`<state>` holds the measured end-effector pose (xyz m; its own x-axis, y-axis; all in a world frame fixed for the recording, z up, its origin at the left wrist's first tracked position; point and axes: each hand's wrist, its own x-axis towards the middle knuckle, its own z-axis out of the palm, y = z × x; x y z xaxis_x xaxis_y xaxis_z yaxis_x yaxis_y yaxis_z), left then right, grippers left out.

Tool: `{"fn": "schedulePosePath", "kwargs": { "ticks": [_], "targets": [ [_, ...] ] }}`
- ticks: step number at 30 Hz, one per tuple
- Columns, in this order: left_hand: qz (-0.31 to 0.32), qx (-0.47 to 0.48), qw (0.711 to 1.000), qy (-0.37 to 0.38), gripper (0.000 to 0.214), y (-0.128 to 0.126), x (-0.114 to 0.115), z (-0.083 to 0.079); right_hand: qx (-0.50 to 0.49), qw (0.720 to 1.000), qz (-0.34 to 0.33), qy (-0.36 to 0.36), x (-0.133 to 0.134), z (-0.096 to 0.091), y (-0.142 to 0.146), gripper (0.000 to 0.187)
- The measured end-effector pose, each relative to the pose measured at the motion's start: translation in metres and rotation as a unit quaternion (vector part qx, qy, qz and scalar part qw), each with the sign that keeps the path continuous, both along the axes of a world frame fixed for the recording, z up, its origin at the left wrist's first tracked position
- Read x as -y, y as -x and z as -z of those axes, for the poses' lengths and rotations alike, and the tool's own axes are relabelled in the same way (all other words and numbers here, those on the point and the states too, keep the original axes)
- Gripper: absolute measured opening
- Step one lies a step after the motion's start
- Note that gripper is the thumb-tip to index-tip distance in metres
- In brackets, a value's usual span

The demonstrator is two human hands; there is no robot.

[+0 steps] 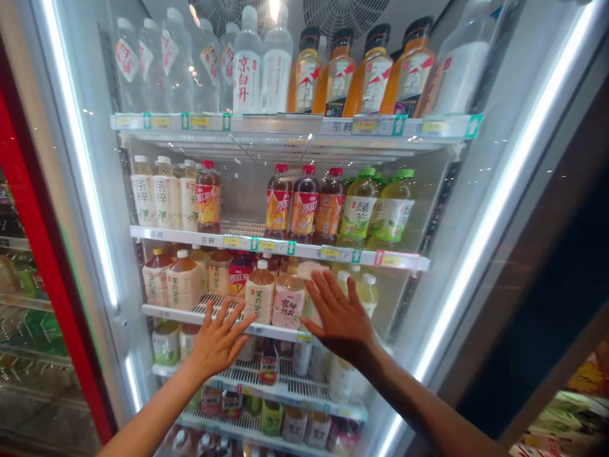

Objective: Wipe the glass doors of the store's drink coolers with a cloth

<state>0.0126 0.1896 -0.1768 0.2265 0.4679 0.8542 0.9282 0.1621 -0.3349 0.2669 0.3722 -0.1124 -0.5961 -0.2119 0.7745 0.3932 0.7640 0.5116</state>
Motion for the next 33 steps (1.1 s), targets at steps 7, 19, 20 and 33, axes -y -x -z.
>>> {"fn": "schedulePosePath", "kwargs": {
  "ticks": [7, 19, 20, 33],
  "targets": [
    [-0.041, 0.030, 0.998, -0.039, 0.081, 0.063, 0.037, -0.020, 0.164, 0.979, -0.077, -0.093, 0.027, 0.009, 0.043, 0.065],
    [-0.067, 0.043, 0.997, -0.021, 0.084, 0.165, 0.109, -0.016, 0.192, 0.970, -0.127, -0.076, 0.093, 0.002, 0.183, 0.086],
    [-0.069, 0.042, 0.996, -0.022, 0.084, 0.174, 0.115, -0.016, 0.170, 0.977, -0.116, -0.058, 0.101, -0.005, 0.194, 0.086],
    [0.012, 0.036, 0.998, -0.058, 0.085, 0.229, 0.158, -0.012, 0.124, 0.983, -0.071, -0.116, 0.175, -0.019, 0.313, 0.085]
  ]
}}
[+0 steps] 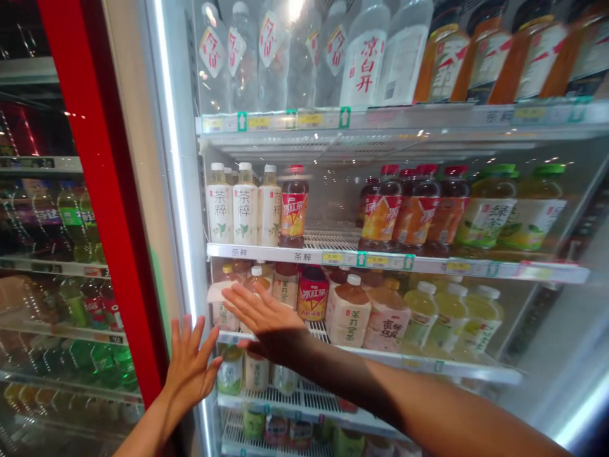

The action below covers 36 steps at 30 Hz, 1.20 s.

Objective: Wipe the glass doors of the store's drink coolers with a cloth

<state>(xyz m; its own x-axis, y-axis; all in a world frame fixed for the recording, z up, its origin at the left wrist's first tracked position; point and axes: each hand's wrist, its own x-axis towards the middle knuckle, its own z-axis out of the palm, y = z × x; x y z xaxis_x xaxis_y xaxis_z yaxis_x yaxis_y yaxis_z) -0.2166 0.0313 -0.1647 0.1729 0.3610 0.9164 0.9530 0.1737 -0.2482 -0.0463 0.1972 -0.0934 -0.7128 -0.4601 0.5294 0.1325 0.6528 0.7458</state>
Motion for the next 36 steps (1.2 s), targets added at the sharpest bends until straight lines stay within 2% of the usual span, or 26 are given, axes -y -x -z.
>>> {"fn": "schedulePosePath", "kwargs": {
  "ticks": [4, 6, 8, 10, 13, 15, 17, 20, 25, 27, 29, 31, 34, 36],
  "targets": [
    [0.024, -0.004, 1.000, -0.007, 0.084, 0.007, -0.001, -0.009, 0.058, 0.994, -0.048, -0.073, -0.003, 0.006, -0.001, 0.087],
    [0.038, -0.003, 0.999, -0.003, 0.084, 0.007, -0.005, -0.015, 0.039, 0.998, -0.025, -0.032, -0.008, -0.002, -0.014, 0.086],
    [0.059, 0.003, 0.998, -0.005, 0.083, 0.004, -0.011, -0.020, -0.026, 0.997, 0.033, 0.060, -0.015, -0.013, -0.033, 0.082],
    [0.075, -0.001, 0.997, -0.005, 0.080, -0.003, -0.021, -0.024, -0.071, 0.990, 0.061, 0.108, -0.024, -0.012, -0.052, 0.079],
    [0.094, -0.020, 0.995, 0.002, 0.081, -0.022, -0.038, -0.033, -0.021, 0.999, 0.025, 0.038, -0.041, 0.007, -0.081, 0.078],
    [0.111, -0.031, 0.993, 0.003, 0.084, -0.037, -0.050, -0.039, -0.005, 0.999, 0.034, 0.016, -0.055, 0.015, -0.102, 0.077],
    [0.126, -0.040, 0.991, 0.005, 0.087, -0.054, -0.063, -0.046, -0.076, 0.990, 0.095, 0.070, -0.069, 0.012, -0.122, 0.079],
    [0.131, -0.050, 0.990, 0.017, 0.092, -0.081, -0.083, -0.056, -0.205, 0.954, 0.166, 0.143, -0.084, 0.006, -0.152, 0.088],
    [0.115, 0.004, 0.993, 0.040, 0.088, -0.135, -0.116, -0.071, -0.173, 0.970, 0.147, 0.086, -0.111, 0.024, -0.194, 0.083],
    [0.122, 0.028, 0.991, 0.047, 0.081, -0.159, -0.129, -0.076, -0.216, 0.954, 0.178, 0.111, -0.127, 0.021, -0.213, 0.089],
    [0.126, 0.033, 0.990, 0.054, 0.076, -0.183, -0.141, -0.080, -0.280, 0.921, 0.216, 0.160, -0.142, 0.015, -0.233, 0.097],
    [0.126, 0.024, 0.990, 0.058, 0.075, -0.206, -0.155, -0.081, -0.320, 0.898, 0.230, 0.196, -0.151, 0.016, -0.251, 0.100],
    [0.130, 0.019, 0.989, 0.065, 0.075, -0.240, -0.175, -0.081, -0.304, 0.907, 0.217, 0.194, -0.160, 0.029, -0.277, 0.100],
    [0.144, 0.018, 0.987, 0.063, 0.074, -0.262, -0.188, -0.083, -0.303, 0.911, 0.208, 0.189, -0.169, 0.024, -0.297, 0.095]
  ]
}}
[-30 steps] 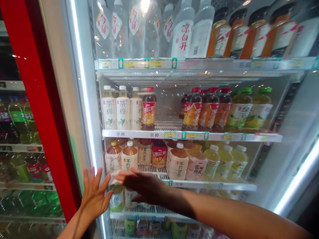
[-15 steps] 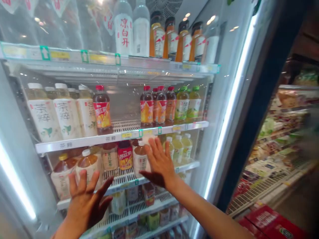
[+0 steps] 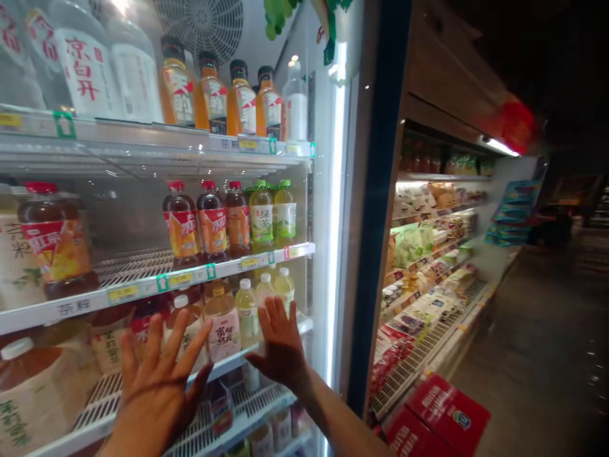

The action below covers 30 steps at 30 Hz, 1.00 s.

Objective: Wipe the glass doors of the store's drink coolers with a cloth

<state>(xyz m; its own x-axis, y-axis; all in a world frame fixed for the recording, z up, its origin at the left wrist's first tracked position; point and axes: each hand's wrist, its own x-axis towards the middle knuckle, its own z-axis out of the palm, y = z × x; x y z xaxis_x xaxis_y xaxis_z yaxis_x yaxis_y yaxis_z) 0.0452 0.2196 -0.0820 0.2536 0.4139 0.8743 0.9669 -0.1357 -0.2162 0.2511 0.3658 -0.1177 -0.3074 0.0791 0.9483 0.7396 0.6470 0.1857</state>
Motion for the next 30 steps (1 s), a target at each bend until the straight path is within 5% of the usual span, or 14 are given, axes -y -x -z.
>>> {"fn": "schedulePosePath", "kwargs": {
  "ticks": [6, 11, 16, 22, 27, 30],
  "targets": [
    [0.034, -0.015, 0.999, -0.034, 0.072, -0.063, -0.037, -0.016, -0.101, 0.994, 0.018, 0.047, -0.033, -0.055, -0.056, 0.082],
    [0.040, -0.047, 0.997, -0.046, 0.075, -0.102, -0.067, -0.025, -0.049, 0.999, 0.004, 0.008, -0.046, -0.035, -0.079, 0.088],
    [0.053, -0.053, 0.995, -0.061, 0.068, -0.136, -0.093, -0.038, -0.097, 0.994, 0.016, 0.051, -0.066, -0.054, -0.105, 0.094],
    [0.049, -0.060, 0.996, -0.053, 0.069, -0.162, -0.107, -0.045, -0.085, 0.996, -0.019, 0.030, -0.067, -0.007, -0.110, 0.091],
    [0.045, -0.065, 0.995, -0.065, 0.069, -0.170, -0.110, -0.048, -0.117, 0.992, -0.020, 0.043, -0.073, -0.031, -0.114, 0.091],
    [0.039, -0.065, 0.995, -0.063, 0.068, -0.166, -0.108, -0.048, -0.083, 0.996, -0.025, 0.012, -0.069, -0.023, -0.107, 0.097]
  ]
}}
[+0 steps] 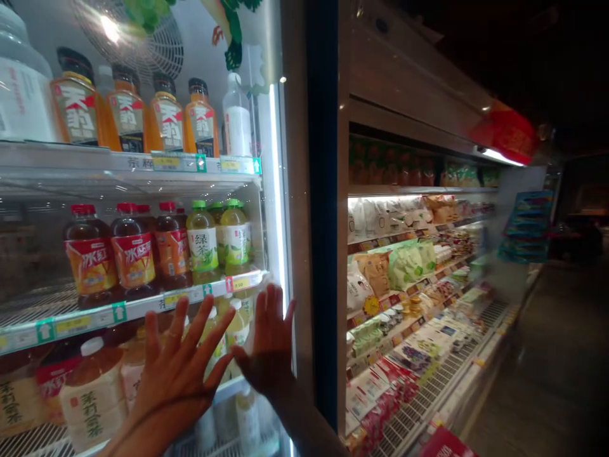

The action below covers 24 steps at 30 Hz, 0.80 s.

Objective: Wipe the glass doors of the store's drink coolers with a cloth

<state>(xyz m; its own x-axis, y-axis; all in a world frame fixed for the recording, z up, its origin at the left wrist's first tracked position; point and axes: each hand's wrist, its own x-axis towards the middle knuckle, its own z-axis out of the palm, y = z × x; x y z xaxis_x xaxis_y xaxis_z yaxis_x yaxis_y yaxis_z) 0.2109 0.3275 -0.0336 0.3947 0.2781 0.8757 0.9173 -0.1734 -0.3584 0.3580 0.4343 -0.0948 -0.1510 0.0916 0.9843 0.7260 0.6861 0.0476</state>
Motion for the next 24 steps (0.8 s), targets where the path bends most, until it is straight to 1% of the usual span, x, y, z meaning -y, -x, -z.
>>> {"fn": "schedulePosePath", "kwargs": {
  "ticks": [2, 3, 4, 5, 7, 8, 9, 11, 12, 13, 14, 16, 17, 18, 19, 20, 22, 23, 24],
  "targets": [
    [-0.004, 0.000, 1.000, 0.003, 0.066, 0.008, 0.004, 0.000, 0.066, 0.996, -0.021, -0.049, 0.003, 0.010, 0.004, 0.097],
    [-0.008, 0.004, 1.000, 0.003, 0.065, 0.012, 0.007, 0.000, 0.086, 0.994, -0.027, -0.062, 0.004, 0.011, 0.005, 0.097],
    [-0.013, 0.010, 1.000, 0.003, 0.065, 0.017, 0.010, 0.000, 0.084, 0.994, -0.024, -0.060, 0.004, 0.007, 0.006, 0.097],
    [-0.019, 0.016, 1.000, 0.003, 0.065, 0.022, 0.013, -0.001, 0.062, 0.997, -0.012, -0.040, 0.005, 0.001, 0.007, 0.099],
    [-0.028, 0.026, 0.999, 0.001, 0.065, 0.031, 0.020, -0.002, 0.001, 1.000, 0.012, 0.000, 0.008, -0.017, 0.012, 0.102],
    [-0.031, 0.030, 0.999, 0.000, 0.065, 0.035, 0.023, -0.002, -0.008, 1.000, 0.011, 0.002, 0.011, -0.024, 0.016, 0.102],
    [-0.033, 0.032, 0.999, -0.001, 0.066, 0.039, 0.025, -0.003, 0.009, 1.000, -0.003, -0.014, 0.014, -0.030, 0.020, 0.101],
    [-0.036, 0.038, 0.999, -0.001, 0.066, 0.048, 0.032, -0.004, 0.090, 0.992, -0.042, -0.072, 0.019, -0.034, 0.028, 0.096],
    [-0.038, 0.043, 0.998, -0.001, 0.066, 0.053, 0.035, -0.005, 0.124, 0.986, -0.053, -0.094, 0.020, -0.035, 0.030, 0.094],
    [-0.041, 0.046, 0.998, -0.003, 0.066, 0.059, 0.039, -0.005, 0.134, 0.985, -0.052, -0.099, 0.021, -0.036, 0.031, 0.093],
    [-0.045, 0.049, 0.998, -0.004, 0.067, 0.065, 0.044, -0.005, 0.115, 0.989, -0.039, -0.089, 0.020, -0.038, 0.031, 0.093],
    [-0.055, 0.056, 0.997, -0.008, 0.067, 0.080, 0.054, -0.005, 0.027, 0.999, -0.001, -0.039, 0.020, -0.043, 0.034, 0.093],
    [-0.058, 0.058, 0.997, -0.010, 0.067, 0.087, 0.059, -0.005, -0.003, 1.000, 0.010, -0.021, 0.021, -0.044, 0.037, 0.093],
    [-0.061, 0.059, 0.996, -0.013, 0.067, 0.095, 0.064, -0.005, -0.005, 1.000, 0.011, -0.017, 0.024, -0.044, 0.043, 0.093],
    [-0.065, 0.060, 0.996, -0.013, 0.067, 0.102, 0.069, -0.006, 0.022, 0.999, 0.000, -0.030, 0.029, -0.043, 0.050, 0.093],
    [-0.068, 0.060, 0.996, -0.014, 0.067, 0.109, 0.073, -0.007, 0.067, 0.996, -0.019, -0.058, 0.034, -0.040, 0.058, 0.093],
    [-0.078, 0.063, 0.995, -0.015, 0.068, 0.122, 0.081, -0.008, 0.152, 0.981, -0.053, -0.110, 0.044, -0.038, 0.073, 0.091],
    [-0.082, 0.064, 0.994, -0.017, 0.068, 0.129, 0.085, -0.009, 0.165, 0.977, -0.059, -0.119, 0.048, -0.041, 0.079, 0.088],
    [-0.085, 0.065, 0.994, -0.021, 0.068, 0.136, 0.089, -0.009, 0.153, 0.980, -0.056, -0.112, 0.052, -0.045, 0.085, 0.086]
  ]
}}
